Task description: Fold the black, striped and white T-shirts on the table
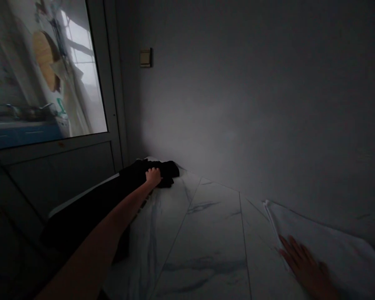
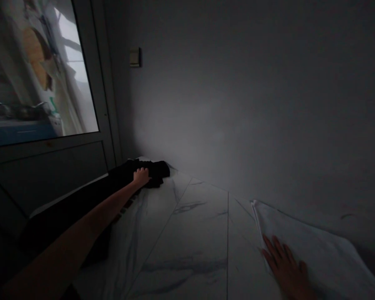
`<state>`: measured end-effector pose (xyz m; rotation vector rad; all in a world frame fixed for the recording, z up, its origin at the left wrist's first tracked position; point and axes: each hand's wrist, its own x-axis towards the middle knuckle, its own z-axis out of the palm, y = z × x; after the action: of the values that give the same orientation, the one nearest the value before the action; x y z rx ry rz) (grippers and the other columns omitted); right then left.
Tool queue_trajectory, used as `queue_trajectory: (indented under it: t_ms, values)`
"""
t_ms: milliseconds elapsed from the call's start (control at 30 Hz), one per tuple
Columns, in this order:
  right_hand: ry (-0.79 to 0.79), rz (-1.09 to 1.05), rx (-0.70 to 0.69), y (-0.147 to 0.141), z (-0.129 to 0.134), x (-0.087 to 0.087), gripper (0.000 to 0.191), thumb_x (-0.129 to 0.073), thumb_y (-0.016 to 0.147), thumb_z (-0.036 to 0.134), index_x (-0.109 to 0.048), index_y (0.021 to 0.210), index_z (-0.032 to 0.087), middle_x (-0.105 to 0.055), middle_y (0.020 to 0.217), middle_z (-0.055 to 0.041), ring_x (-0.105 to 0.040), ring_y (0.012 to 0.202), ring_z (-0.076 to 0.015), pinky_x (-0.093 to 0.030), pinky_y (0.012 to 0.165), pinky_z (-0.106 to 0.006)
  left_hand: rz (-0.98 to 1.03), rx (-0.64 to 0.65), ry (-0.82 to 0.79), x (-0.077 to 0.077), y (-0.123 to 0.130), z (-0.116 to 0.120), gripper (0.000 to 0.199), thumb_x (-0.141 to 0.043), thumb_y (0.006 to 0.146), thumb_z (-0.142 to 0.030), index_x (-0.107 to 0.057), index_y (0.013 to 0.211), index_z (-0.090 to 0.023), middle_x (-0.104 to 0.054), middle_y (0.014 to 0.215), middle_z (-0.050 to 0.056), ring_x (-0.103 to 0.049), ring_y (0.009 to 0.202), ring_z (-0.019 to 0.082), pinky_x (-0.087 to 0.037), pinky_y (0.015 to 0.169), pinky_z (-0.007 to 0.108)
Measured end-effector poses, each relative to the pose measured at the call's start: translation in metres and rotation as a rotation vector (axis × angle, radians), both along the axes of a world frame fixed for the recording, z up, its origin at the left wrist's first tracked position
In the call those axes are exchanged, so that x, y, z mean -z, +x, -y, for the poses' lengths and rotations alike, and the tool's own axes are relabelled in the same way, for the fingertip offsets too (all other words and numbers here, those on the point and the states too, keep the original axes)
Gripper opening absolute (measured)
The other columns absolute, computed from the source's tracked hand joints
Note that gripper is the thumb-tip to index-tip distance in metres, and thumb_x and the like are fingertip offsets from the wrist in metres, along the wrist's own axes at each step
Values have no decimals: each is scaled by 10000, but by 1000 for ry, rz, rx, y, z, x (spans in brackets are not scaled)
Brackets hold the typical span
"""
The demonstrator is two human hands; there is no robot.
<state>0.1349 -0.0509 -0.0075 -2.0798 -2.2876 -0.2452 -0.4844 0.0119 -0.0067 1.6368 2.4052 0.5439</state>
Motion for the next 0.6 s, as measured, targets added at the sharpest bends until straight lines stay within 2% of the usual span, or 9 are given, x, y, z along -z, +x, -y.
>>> queue_trajectory:
  t_ms: [100,167,233,367,467,533,600]
  values:
    - [-31,34,10,-8,1,-3,783,-395,635,629,-505,1384,428,-535,1443,-80,-347,1415,-419,-253,1079,-728,36,48,-24,9,-25,7,160,-549,916,-224,-618,1051,-176,-656,1150,156,-600,1142,318,-454,918,379]
    - [-21,34,39,-14,3,-5,759,-372,658,626,-505,1381,437,-526,1454,-73,-364,1407,-412,-266,1074,-717,60,93,-3,9,-25,10,177,-454,976,-238,-605,1057,-194,-679,1106,121,-644,1067,278,-468,856,331]
    - [-6,28,65,-21,6,-9,733,-332,695,623,-490,1389,449,-507,1475,-60,-380,1401,-398,-285,1065,-707,84,136,33,2,-16,14,203,-411,1005,-256,-578,1107,-201,-688,1067,98,-665,1011,251,-464,809,298]
    - [-11,65,106,-46,13,-21,692,-313,753,576,-528,1380,377,-509,1478,-90,-404,1384,-408,-280,1071,-704,145,247,106,-23,23,34,195,-415,1017,-231,-540,1157,-177,-683,981,62,-665,928,201,-438,771,259]
    - [-5,86,128,-83,13,-24,623,-355,819,490,-574,1359,269,-496,1479,-161,-356,1411,-419,-212,1116,-694,215,407,146,-43,62,64,136,-476,999,-245,-571,1077,-190,-664,909,15,-644,866,156,-423,749,221]
    - [-32,52,40,-121,14,-21,594,-377,860,431,-554,1386,221,-434,1527,-160,-300,1453,-369,-211,1164,-613,358,572,168,-54,90,88,111,-495,983,-256,-583,1011,-195,-637,842,-9,-614,806,136,-423,728,213]
    - [-90,-14,-83,-166,18,-17,626,-411,875,425,-466,1465,223,-366,1579,-81,-296,1469,-277,-279,1185,-464,563,735,167,-63,118,113,101,-500,966,-255,-577,960,-189,-601,800,-21,-577,772,129,-429,725,219]
